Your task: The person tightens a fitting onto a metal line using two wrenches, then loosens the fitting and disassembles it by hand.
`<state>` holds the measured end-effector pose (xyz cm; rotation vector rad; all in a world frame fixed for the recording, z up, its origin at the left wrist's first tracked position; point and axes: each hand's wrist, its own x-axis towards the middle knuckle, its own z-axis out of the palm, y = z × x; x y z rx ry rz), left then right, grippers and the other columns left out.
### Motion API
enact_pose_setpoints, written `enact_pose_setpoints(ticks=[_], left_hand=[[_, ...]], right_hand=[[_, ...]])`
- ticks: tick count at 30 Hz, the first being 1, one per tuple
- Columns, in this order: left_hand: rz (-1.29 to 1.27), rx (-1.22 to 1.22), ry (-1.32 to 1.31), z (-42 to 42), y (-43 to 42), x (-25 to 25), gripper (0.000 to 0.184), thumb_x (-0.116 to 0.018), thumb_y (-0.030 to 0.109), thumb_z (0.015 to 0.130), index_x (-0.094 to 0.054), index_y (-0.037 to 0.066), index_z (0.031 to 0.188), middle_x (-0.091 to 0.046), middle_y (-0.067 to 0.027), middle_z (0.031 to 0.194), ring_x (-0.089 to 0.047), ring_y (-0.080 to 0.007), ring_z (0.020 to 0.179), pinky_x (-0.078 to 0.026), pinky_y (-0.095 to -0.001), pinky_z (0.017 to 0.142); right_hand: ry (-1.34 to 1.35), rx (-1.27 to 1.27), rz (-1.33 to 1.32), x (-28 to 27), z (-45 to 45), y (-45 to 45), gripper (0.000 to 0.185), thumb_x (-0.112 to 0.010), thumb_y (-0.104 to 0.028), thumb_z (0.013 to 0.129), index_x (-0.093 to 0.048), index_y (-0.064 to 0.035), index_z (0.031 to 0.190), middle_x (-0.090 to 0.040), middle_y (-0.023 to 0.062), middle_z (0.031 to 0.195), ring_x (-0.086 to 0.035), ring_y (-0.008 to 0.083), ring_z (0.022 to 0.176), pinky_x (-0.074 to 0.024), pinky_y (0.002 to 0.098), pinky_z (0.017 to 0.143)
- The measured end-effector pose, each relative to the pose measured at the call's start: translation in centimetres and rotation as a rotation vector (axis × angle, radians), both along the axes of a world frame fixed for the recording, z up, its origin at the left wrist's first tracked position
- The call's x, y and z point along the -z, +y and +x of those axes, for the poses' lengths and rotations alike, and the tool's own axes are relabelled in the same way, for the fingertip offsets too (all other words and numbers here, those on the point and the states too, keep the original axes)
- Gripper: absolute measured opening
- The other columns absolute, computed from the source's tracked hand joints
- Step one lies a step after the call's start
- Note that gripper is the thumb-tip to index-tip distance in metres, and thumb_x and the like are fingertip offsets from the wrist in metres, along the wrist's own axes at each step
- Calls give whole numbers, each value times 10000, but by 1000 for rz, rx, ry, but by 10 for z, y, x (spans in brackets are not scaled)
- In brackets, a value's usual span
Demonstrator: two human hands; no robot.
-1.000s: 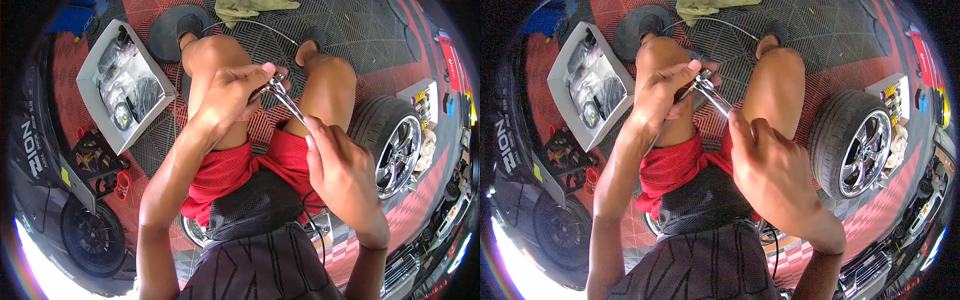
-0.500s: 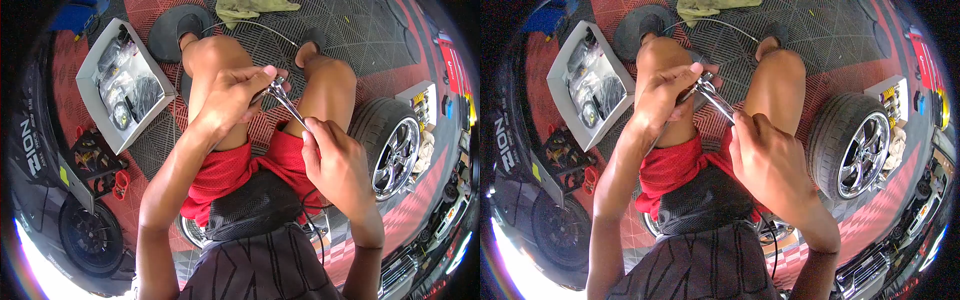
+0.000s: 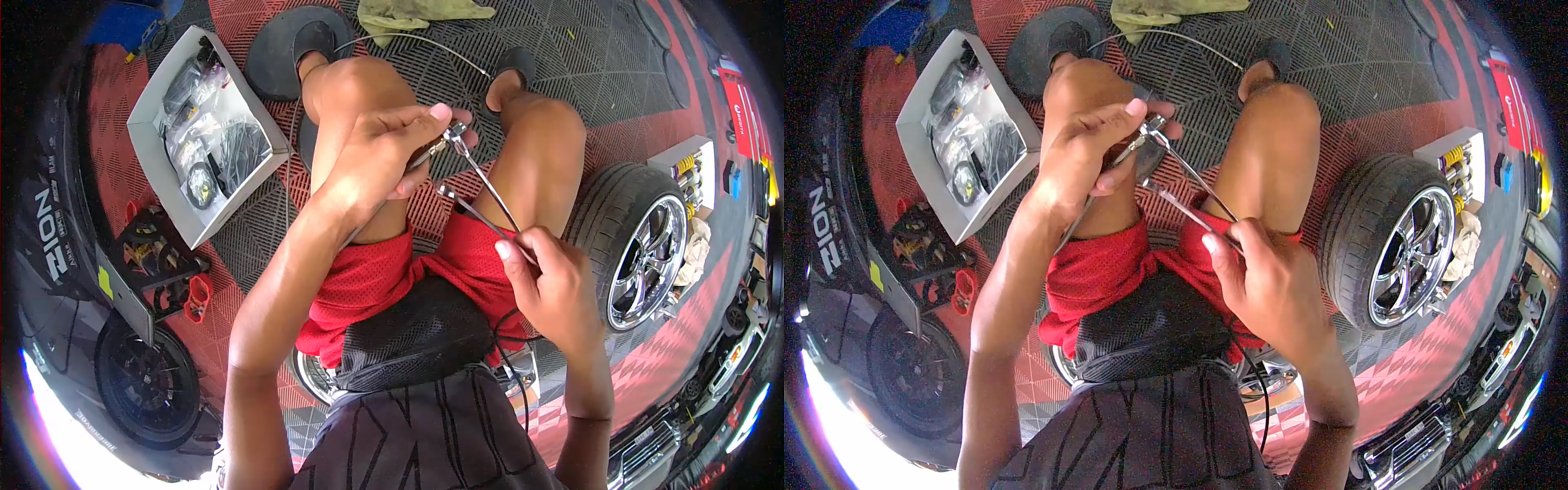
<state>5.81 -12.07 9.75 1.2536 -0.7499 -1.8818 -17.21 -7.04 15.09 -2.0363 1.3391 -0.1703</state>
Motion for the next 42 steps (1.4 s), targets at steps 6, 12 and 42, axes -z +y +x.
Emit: enact_pose_setpoints(ticks=[6, 12, 42], left_hand=[[22, -20, 55, 2, 3, -2, 395, -491, 296, 999, -602, -35, 1185, -691, -90, 940, -311, -34, 396, -242, -188, 381], [16, -20, 65, 9, 6, -3, 326, -476, 235, 998, -643, -9, 1136, -666, -59, 862, -319, -45, 418, -233, -198, 383], [-95, -123, -110, 3, 24, 0, 324, -714, 76, 848, -575, -81, 1095, -685, -109, 817, -568, -74, 528, -411, -181, 414]], right_hand=[[-128, 85, -371, 15, 0, -23, 348, -793, -223, 785, -507, -31, 837, -505, 63, 632, -521, 229, 491, -430, 360, 459], [-490, 118, -251, 61, 29, -32, 255, -770, -123, 791, -567, 12, 867, -550, 58, 651, -561, 160, 528, -455, 299, 479], [-707, 287, 234, 57, 17, -42, 136, -657, -123, 897, -674, 11, 909, -681, 48, 689, -585, 68, 546, -444, 228, 481]])
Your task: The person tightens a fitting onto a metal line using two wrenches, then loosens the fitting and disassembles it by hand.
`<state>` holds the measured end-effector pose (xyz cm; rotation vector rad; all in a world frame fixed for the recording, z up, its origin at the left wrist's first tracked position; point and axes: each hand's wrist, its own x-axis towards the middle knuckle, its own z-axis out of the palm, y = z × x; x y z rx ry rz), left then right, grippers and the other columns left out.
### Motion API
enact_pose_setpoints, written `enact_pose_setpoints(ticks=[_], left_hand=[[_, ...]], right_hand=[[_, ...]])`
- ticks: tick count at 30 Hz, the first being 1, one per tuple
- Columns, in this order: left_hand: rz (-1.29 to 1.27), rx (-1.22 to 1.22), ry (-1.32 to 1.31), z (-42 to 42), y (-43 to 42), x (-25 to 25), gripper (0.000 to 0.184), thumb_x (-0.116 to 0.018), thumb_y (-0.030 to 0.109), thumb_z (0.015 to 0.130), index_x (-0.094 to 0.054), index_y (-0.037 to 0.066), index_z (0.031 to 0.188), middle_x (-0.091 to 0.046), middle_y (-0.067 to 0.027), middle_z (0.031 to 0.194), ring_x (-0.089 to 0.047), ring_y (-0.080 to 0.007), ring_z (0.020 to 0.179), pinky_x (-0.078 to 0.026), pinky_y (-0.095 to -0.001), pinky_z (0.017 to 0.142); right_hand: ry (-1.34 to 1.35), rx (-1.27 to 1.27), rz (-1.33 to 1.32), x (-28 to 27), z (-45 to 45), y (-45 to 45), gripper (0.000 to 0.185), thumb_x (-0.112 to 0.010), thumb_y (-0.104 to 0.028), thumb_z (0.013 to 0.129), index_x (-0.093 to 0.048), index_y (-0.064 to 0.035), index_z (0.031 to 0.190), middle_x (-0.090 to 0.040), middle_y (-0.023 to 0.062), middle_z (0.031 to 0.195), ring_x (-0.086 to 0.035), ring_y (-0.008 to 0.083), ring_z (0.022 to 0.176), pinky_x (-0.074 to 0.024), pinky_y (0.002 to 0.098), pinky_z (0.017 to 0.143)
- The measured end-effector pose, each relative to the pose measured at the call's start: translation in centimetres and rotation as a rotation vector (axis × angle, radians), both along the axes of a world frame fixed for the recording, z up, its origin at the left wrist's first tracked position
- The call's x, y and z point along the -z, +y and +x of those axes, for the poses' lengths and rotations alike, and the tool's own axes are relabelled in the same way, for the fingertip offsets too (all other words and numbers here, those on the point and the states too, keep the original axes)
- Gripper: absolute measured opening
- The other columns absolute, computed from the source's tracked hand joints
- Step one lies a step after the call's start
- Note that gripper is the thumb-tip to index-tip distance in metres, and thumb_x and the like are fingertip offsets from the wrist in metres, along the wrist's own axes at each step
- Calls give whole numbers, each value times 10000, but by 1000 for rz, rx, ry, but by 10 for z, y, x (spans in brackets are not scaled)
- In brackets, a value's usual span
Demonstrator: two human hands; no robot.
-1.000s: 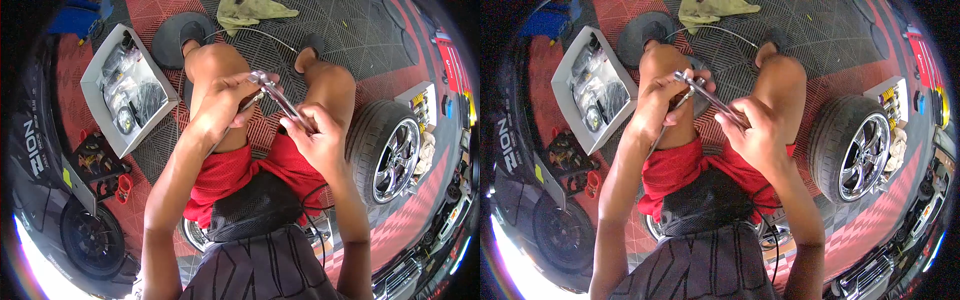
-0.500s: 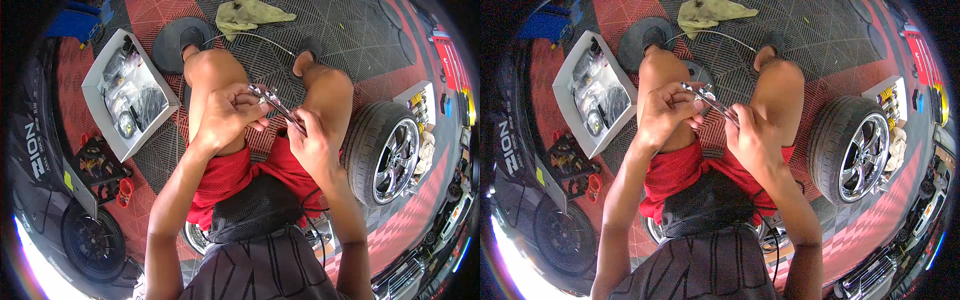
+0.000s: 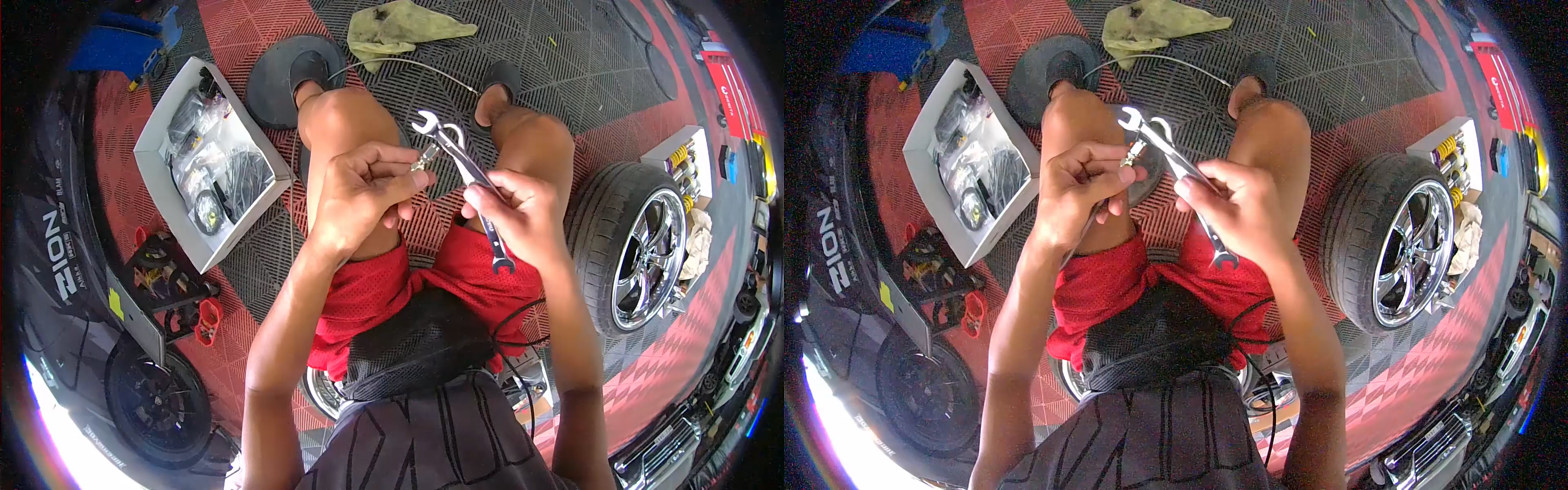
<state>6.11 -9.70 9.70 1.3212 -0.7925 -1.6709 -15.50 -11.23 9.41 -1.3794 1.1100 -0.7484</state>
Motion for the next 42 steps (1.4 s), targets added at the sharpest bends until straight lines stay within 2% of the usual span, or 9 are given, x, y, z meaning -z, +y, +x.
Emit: enact_pose_setpoints(ticks=[4, 12, 16, 19, 21, 26, 31, 38, 42], left_hand=[[-34, 50, 101, 4, 1, 0, 312, -690, 99, 878, -557, -63, 1109, -706, -147, 911, -547, -66, 519, -406, -174, 415], [-36, 76, 66, 1, 2, 2, 299, -679, 139, 897, -557, -56, 1089, -701, -161, 893, -517, -53, 507, -394, -168, 413], [-82, 100, 66, 2, 3, 1, 354, -674, 156, 903, -553, -80, 1137, -699, -157, 875, -495, -51, 491, -372, -176, 405], [-45, 149, 88, 3, 2, 4, 430, -666, 170, 909, -529, -96, 1218, -698, -150, 856, -485, -53, 488, -360, -180, 405], [-18, 145, 91, 2, 2, 2, 437, -657, 166, 912, -524, -87, 1242, -698, -143, 851, -480, -52, 486, -358, -180, 404], [-19, 149, 72, -1, -1, 3, 400, -600, 142, 933, -531, -42, 1282, -695, -120, 837, -455, -64, 453, -318, -186, 393], [16, 120, 108, -1, -2, 3, 381, -588, 127, 930, -534, -24, 1276, -687, -119, 817, -443, -60, 441, -309, -185, 391], [-24, 165, 177, 0, -4, 6, 396, -611, 111, 924, -505, -20, 1282, -697, -126, 831, -452, -54, 443, -331, -176, 379], [-36, 137, 214, 0, -2, 8, 383, -546, 81, 930, -512, -22, 1296, -676, -126, 828, -419, -70, 409, -287, -185, 371]], right_hand=[[-255, -41, 579, -17, -25, -9, 329, -553, -298, 978, -662, -2, 1073, -612, 22, 629, -429, 40, 423, -306, 180, 386], [-726, -142, 929, 5, -24, 2, 412, -452, -328, 1019, -573, 36, 1170, -456, -19, 550, -365, 43, 373, -301, 206, 329], [-719, -197, 906, 0, -24, 0, 422, -444, -338, 1021, -575, 36, 1166, -433, -25, 531, -353, 46, 367, -298, 205, 330], [-492, -177, 854, -5, -24, -5, 426, -457, -351, 1016, -606, 26, 1145, -435, -33, 518, -361, 43, 377, -296, 197, 345], [-140, -215, 613, -4, -23, -10, 417, -481, -362, 1006, -662, 7, 1081, -473, -31, 523, -399, 42, 402, -304, 205, 370], [61, -200, 371, -5, -17, -16, 365, -555, -340, 978, -701, -5, 969, -535, -19, 549, -486, 58, 473, -358, 228, 434], [349, -107, -145, 2, -12, -6, 354, -608, -352, 947, -657, -14, 855, -519, -32, 539, -478, 56, 474, -369, 224, 447], [-100, -175, 300, 2, -15, -7, 370, -560, -343, 977, -611, 2, 852, -495, -10, 545, -453, 53, 479, -337, 214, 434], [-26, -264, 322, -5, -9, -6, 393, -490, -342, 1008, -597, 25, 918, -490, 6, 566, -431, 67, 466, -333, 216, 434]])
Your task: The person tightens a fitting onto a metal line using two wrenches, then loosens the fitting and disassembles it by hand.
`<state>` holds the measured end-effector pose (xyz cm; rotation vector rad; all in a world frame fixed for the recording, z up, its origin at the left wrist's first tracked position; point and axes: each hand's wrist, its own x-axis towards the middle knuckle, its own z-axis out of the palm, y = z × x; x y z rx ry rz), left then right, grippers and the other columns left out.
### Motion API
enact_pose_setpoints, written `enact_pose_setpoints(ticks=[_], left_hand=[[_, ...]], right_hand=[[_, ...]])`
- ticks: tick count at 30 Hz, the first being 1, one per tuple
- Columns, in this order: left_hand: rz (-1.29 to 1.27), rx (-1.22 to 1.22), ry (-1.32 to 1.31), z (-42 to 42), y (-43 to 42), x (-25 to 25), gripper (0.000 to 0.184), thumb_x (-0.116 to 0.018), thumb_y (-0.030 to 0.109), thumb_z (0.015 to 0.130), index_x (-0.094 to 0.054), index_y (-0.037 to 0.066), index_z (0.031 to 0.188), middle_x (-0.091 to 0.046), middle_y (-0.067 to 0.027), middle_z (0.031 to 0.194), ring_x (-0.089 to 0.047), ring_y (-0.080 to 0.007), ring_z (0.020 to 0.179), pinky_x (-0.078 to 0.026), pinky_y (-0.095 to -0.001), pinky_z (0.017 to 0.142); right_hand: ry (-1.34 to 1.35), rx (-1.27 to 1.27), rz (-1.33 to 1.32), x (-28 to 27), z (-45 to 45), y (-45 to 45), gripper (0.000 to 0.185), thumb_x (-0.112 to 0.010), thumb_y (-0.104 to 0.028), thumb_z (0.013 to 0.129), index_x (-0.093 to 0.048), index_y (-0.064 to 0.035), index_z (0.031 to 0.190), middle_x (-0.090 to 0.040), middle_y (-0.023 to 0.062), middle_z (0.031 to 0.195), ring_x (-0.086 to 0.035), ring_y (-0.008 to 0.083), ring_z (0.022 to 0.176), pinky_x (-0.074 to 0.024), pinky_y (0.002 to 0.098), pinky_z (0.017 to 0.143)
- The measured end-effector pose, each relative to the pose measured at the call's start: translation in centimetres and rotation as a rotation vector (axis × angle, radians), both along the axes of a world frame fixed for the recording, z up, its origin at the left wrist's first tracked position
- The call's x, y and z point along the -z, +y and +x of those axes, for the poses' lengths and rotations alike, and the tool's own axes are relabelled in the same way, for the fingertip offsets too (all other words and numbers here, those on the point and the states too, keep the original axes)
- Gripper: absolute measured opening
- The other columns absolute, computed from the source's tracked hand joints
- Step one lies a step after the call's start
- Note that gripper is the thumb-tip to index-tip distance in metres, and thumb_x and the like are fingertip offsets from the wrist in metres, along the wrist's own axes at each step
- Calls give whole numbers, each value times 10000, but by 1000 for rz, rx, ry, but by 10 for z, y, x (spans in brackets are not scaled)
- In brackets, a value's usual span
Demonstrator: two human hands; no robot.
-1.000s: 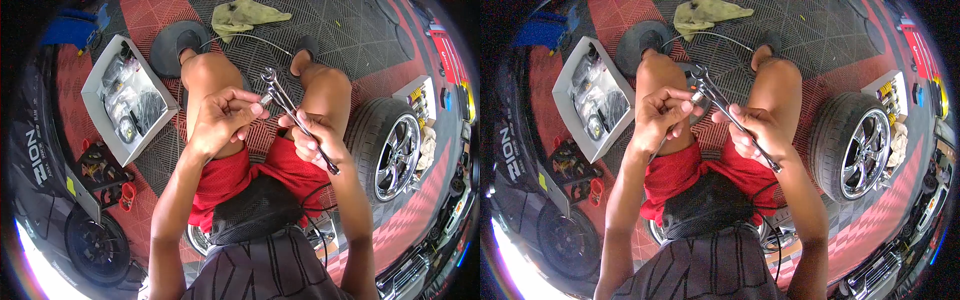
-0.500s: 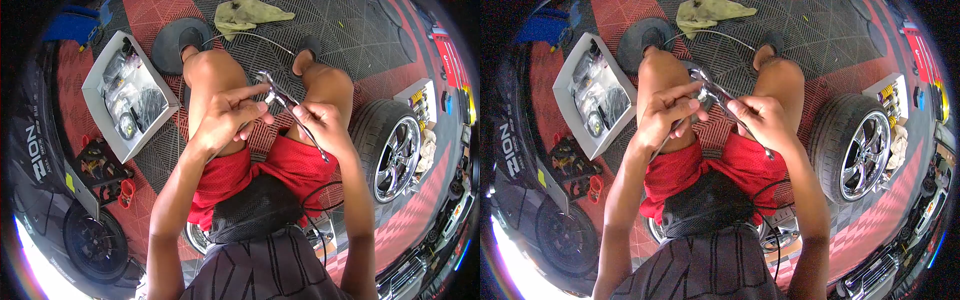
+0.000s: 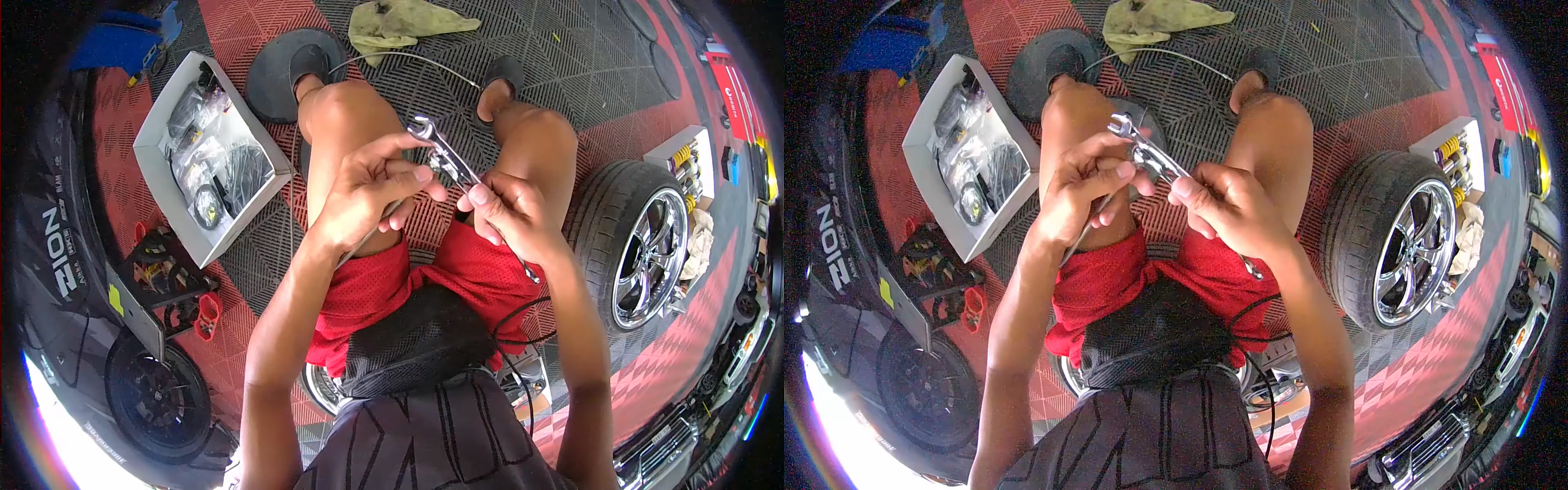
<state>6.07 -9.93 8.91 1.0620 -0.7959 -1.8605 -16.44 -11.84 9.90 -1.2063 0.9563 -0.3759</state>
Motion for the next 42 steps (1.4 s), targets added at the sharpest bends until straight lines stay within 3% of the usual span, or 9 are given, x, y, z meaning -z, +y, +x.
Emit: enact_pose_setpoints(ticks=[8, 11, 18, 21, 24, 26, 27, 31, 42], left_hand=[[101, -39, 38, -3, -2, -4, 336, -524, 138, 969, -543, -35, 1256, -665, -110, 817, -433, -66, 436, -303, -181, 381], [32, -50, -150, -12, -5, -3, 222, -583, 182, 963, -611, -32, 1011, -663, -92, 752, -463, -57, 452, -346, -188, 395], [100, -30, -226, -16, -9, -3, 263, -554, 197, 973, -645, -42, 1034, -664, -88, 729, -471, -62, 455, -371, -212, 409], [149, -21, -243, -18, -10, -5, 262, -547, 207, 973, -657, -15, 1059, -649, -58, 711, -474, -59, 458, -368, -212, 405], [103, -3, -349, -22, -11, -5, 251, -554, 211, 968, -672, 13, 1068, -619, -25, 680, -480, -57, 463, -365, -212, 401], [98, 62, -378, -24, -12, -11, 322, -480, 232, 1002, -641, -13, 1135, -492, 1, 568, -404, -58, 438, -293, -201, 392], [98, 58, -385, -28, -12, -8, 320, -468, 225, 1005, -648, -2, 1140, -476, 3, 544, -397, -64, 436, -277, -206, 395], [113, 28, -400, -27, -10, -5, 318, -483, 230, 998, -650, 3, 1144, -482, 2, 550, -399, -62, 437, -277, -204, 397], [154, -18, -296, -16, -11, -6, 301, -563, 255, 962, -688, 10, 1084, -552, -22, 551, -504, -67, 448, -360, -211, 392]], right_hand=[[136, -23, -36, 0, -1, -8, 386, -600, -354, 952, -597, -17, 764, -510, -2, 536, -455, 63, 482, -326, 242, 423], [314, -29, -309, -4, -5, -7, 422, -617, -366, 937, -583, -16, 706, -506, 3, 511, -468, 71, 489, -344, 250, 438], [326, 212, -760, -17, -21, 8, 171, -645, -118, 912, -659, 52, 927, -623, 104, 715, -560, 126, 552, -415, 264, 496], [402, 197, -623, -65, -32, 11, 165, -658, -122, 897, -664, 39, 932, -612, 114, 678, -579, 149, 548, -417, 265, 496], [602, -29, -530, -100, -35, 11, 138, -649, -117, 877, -660, 21, 875, -607, 144, 643, -599, 233, 541, -461, 328, 527], [753, -334, -792, -108, -26, 8, 116, -653, -99, 859, -688, 6, 895, -639, 120, 639, -598, 237, 527, -465, 337, 559], [785, -336, -813, -108, -20, 5, 86, -645, -93, 833, -678, -15, 843, -616, 160, 647, -570, 331, 549, -464, 401, 615], [783, -404, -885, -106, -1, -17, 172, -620, -128, 837, -629, -18, 706, -570, 175, 599, -556, 371, 576, -458, 433, 646], [828, -473, -1037, -126, 23, -30, 143, -626, -148, 831, -667, -36, 751, -604, 165, 651, -558, 382, 681, -462, 462, 702]])
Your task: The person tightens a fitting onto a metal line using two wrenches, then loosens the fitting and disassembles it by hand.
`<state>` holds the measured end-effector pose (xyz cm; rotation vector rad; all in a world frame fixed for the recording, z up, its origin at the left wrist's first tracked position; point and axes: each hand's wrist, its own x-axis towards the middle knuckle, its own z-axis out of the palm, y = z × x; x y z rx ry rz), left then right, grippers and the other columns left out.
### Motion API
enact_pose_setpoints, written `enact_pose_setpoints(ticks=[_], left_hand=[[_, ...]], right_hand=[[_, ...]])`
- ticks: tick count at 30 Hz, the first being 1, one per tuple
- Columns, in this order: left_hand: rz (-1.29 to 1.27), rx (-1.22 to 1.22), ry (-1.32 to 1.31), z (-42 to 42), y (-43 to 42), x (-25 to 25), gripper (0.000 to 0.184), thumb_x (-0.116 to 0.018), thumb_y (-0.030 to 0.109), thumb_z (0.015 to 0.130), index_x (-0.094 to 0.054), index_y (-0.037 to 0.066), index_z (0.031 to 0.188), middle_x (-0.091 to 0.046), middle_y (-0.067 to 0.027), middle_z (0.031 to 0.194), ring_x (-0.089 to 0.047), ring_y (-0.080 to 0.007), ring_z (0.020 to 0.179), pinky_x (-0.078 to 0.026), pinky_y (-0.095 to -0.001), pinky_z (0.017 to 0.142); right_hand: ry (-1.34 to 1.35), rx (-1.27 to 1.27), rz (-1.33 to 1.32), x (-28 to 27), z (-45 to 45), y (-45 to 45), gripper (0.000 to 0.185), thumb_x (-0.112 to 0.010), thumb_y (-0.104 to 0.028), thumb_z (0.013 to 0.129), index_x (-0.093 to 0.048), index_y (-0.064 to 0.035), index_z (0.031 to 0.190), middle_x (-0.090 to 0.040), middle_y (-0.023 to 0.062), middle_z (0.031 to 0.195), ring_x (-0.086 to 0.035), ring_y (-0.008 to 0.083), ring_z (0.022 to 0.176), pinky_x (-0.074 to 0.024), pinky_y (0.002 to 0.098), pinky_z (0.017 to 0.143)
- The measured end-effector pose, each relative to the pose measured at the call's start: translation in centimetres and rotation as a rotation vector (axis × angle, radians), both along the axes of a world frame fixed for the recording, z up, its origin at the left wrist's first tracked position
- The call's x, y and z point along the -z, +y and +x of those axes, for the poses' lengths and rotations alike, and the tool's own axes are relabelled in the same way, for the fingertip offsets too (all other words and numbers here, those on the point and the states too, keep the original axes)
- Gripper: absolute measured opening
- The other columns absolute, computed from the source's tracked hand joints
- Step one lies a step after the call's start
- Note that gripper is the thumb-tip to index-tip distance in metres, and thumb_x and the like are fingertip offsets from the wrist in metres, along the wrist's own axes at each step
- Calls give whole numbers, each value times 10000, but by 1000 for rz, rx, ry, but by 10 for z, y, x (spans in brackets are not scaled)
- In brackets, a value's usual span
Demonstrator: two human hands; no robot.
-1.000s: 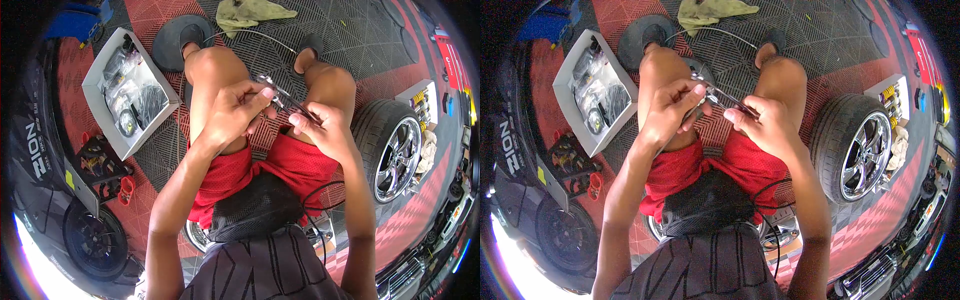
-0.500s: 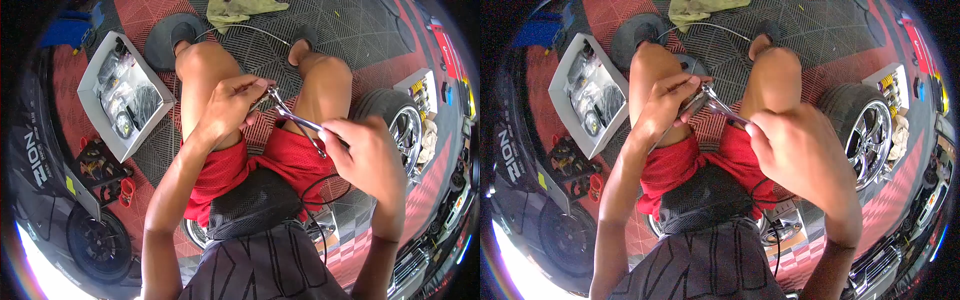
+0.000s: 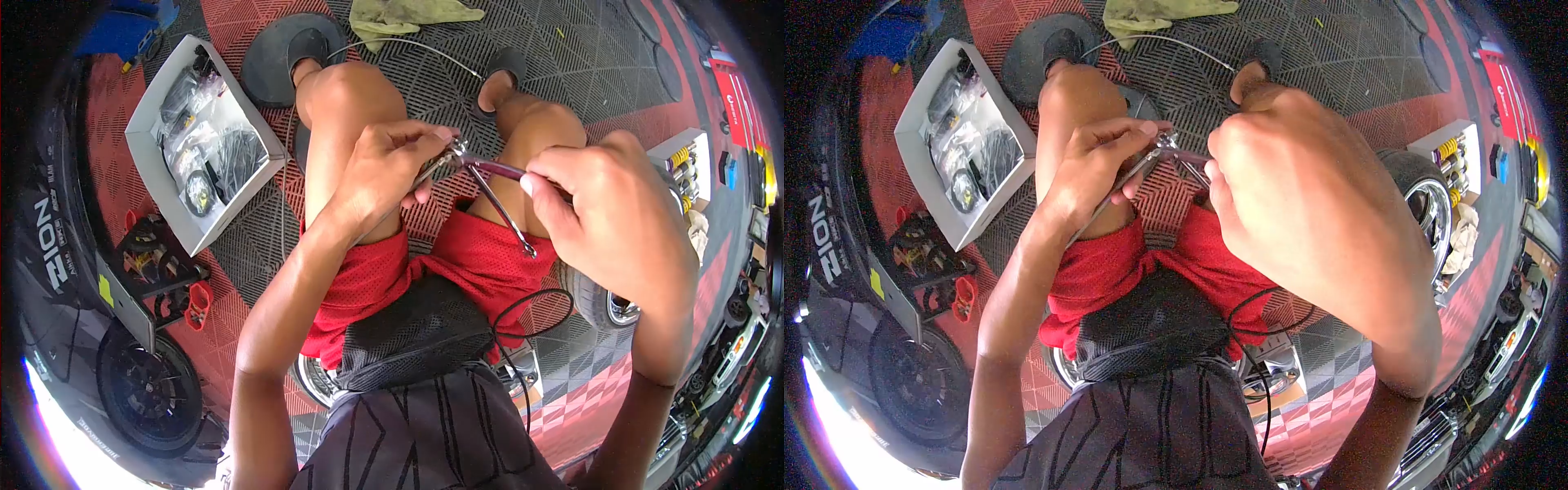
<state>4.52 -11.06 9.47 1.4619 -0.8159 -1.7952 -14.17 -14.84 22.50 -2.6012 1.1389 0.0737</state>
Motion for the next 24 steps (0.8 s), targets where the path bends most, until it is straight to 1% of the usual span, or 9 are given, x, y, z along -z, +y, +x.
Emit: enact_pose_setpoints(ticks=[6, 8, 12, 15, 17, 18, 21, 23, 24], left_hand=[[50, 33, 20, 4, -2, -4, 406, -482, 361, 1002, -690, 23, 1085, -537, -22, 532, -496, -82, 434, -360, -226, 388], [51, 18, 7, 3, -1, -5, 398, -488, 356, 1000, -692, 23, 1080, -535, -21, 527, -494, -82, 431, -359, -226, 387], [50, -13, -5, 0, 0, -3, 366, -510, 328, 992, -699, 20, 1052, -538, -22, 524, -494, -77, 429, -359, -223, 384], [30, -42, -18, -2, 2, 8, 323, -539, 288, 976, -704, 16, 1032, -547, -22, 530, -497, -72, 430, -363, -221, 383], [22, -41, -2, -2, 2, 10, 295, -563, 263, 961, -706, 12, 1023, -548, -18, 532, -498, -70, 430, -366, -219, 384], [16, -41, 13, -2, 2, 10, 268, -586, 237, 947, -708, 8, 1014, -549, -14, 534, -499, -69, 431, -368, -217, 385], [35, -45, -40, -3, 0, 3, 233, -633, 195, 915, -710, -6, 1004, -575, -22, 568, -490, -65, 431, -367, -215, 388], [19, -56, -35, -5, 0, 4, 223, -646, 178, 902, -711, -11, 1000, -590, -31, 590, -485, -64, 431, -363, -214, 387], [2, -61, -29, -6, 0, 4, 214, -658, 160, 889, -712, -17, 995, -605, -40, 613, -480, -63, 431, -359, -213, 386]], right_hand=[[98, 1, 20, 2, 6, -6, 126, -631, -142, 827, -669, -34, 777, -633, 164, 721, -569, 372, 721, -465, 458, 711], [15, -157, -65, 1, 8, -12, 130, -630, -121, 817, -657, -11, 754, -632, 168, 738, -584, 372, 750, -473, 465, 709], [-168, -168, 23, 4, 13, -18, 146, -630, -100, 805, -636, 23, 726, -636, 176, 764, -592, 369, 758, -486, 458, 730], [-121, -184, 28, 4, 23, -14, 158, -627, -85, 798, -619, 40, 702, -625, 196, 756, -599, 362, 769, -497, 446, 750], [26, -125, 72, 2, 26, -12, 163, -625, -86, 800, -614, 37, 694, -608, 214, 741, -603, 365, 775, -500, 442, 753], [26, -128, 72, 3, 25, -9, 163, -625, -86, 800, -614, 37, 694, -608, 214, 741, -603, 365, 775, -500, 442, 753], [61, -187, -19, 8, 18, 4, 162, -616, -94, 830, -602, 20, 716, -596, 204, 692, -610, 369, 719, -508, 447, 703], [194, -42, 109, 5, 14, 16, 142, -601, -95, 861, -584, 5, 761, -603, 181, 665, -605, 367, 616, -514, 446, 617], [193, -41, 112, 8, 10, 20, 142, -601, -95, 861, -584, 5, 761, -603, 181, 665, -605, 367, 616, -514, 446, 617]])
